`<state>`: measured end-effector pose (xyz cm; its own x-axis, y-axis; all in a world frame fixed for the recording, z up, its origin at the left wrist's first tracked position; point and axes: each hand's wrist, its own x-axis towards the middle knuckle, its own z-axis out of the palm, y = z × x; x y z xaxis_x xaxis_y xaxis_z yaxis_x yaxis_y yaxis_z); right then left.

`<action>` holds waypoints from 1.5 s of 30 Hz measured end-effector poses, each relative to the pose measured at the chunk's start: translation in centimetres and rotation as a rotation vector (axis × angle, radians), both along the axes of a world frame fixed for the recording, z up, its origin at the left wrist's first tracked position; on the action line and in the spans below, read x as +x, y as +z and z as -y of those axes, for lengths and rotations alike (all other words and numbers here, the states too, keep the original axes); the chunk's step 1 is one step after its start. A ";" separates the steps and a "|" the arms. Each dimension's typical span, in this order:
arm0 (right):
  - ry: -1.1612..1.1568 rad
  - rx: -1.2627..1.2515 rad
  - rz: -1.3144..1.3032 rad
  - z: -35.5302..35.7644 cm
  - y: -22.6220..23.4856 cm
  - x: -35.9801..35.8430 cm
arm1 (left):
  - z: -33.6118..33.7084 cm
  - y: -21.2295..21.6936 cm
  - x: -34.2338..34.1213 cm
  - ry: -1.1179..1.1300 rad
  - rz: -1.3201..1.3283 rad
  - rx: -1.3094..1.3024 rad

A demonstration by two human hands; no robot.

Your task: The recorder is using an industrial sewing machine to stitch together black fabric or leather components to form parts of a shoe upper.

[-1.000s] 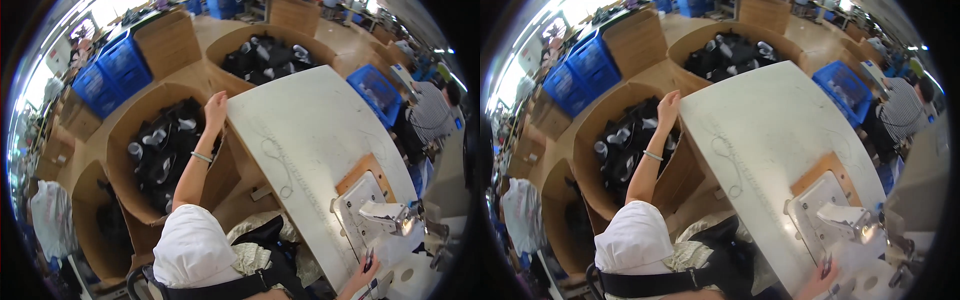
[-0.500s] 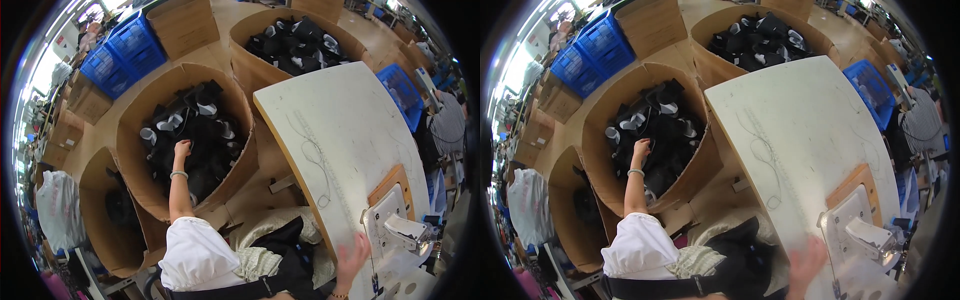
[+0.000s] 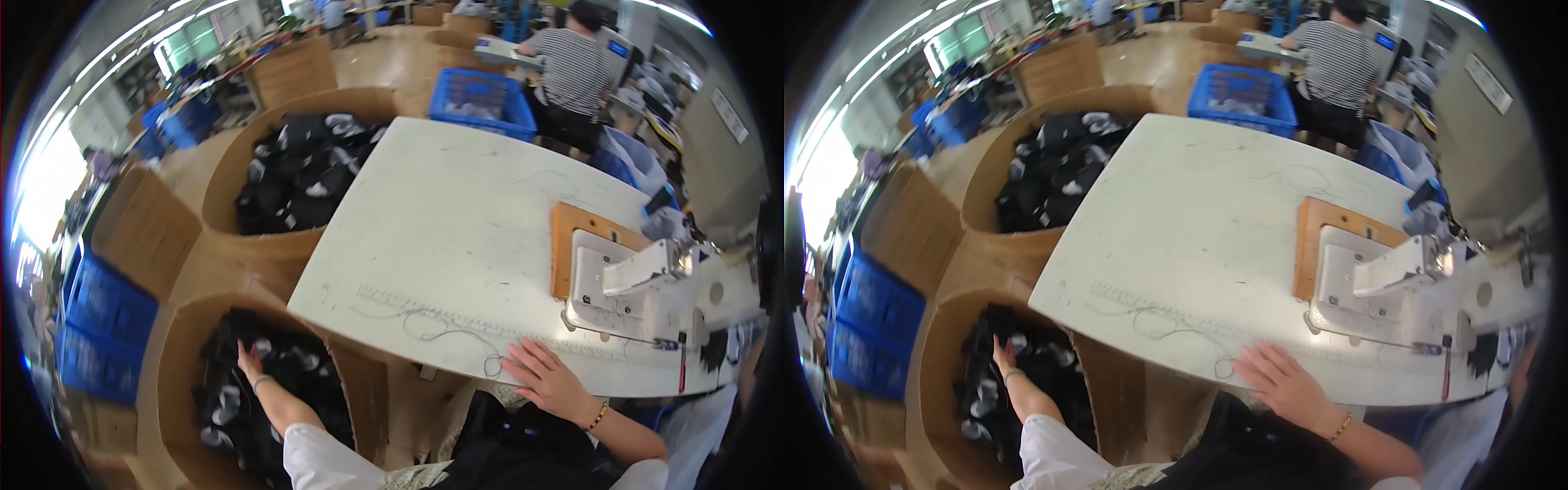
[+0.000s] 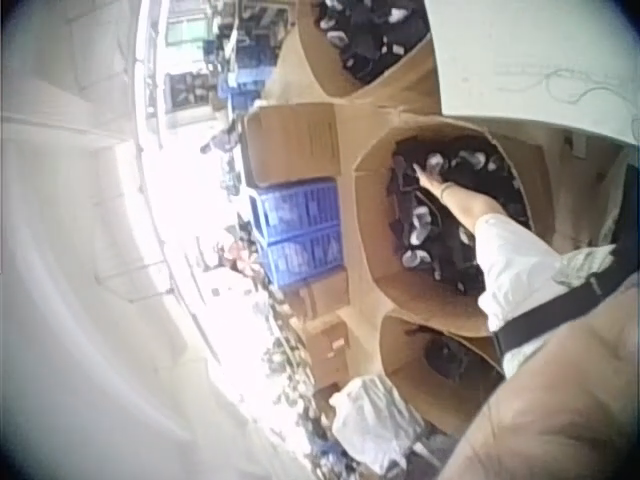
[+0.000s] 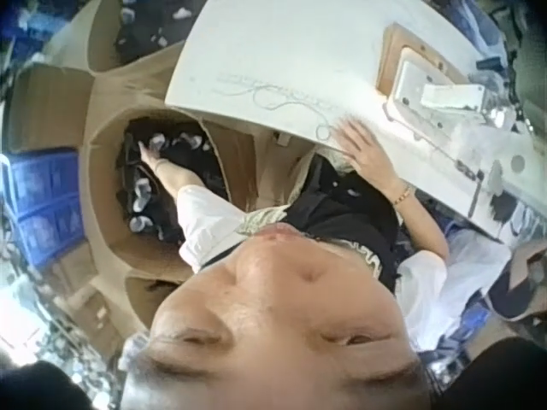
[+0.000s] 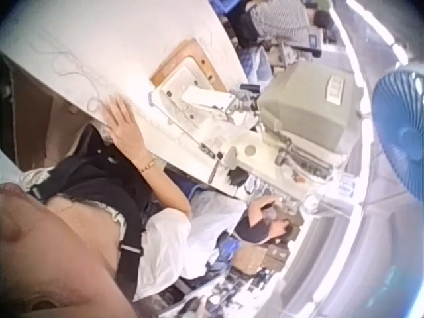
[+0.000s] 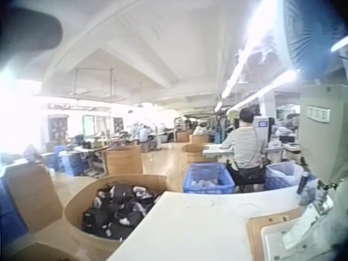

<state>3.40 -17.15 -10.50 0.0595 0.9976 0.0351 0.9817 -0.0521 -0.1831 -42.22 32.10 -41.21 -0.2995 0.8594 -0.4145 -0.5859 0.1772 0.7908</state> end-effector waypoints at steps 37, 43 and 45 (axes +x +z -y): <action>0.019 0.490 -0.176 4.2 2.4 9.5 | 23.6 38.1 41.2 -0.765 -1.092 1.099; 0.085 0.696 -0.319 4.0 2.7 10.5 | 37.3 47.9 42.1 -1.858 -1.042 1.722; 0.141 0.705 -0.408 4.3 3.2 10.1 | 37.7 46.7 44.4 -1.702 -1.296 2.061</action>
<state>13.55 -21.49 -7.25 0.0792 0.7486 0.6583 0.8197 0.3269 -0.4704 2.17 -5.64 5.45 0.9056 -0.4180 0.0720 -0.4240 -0.8886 0.1752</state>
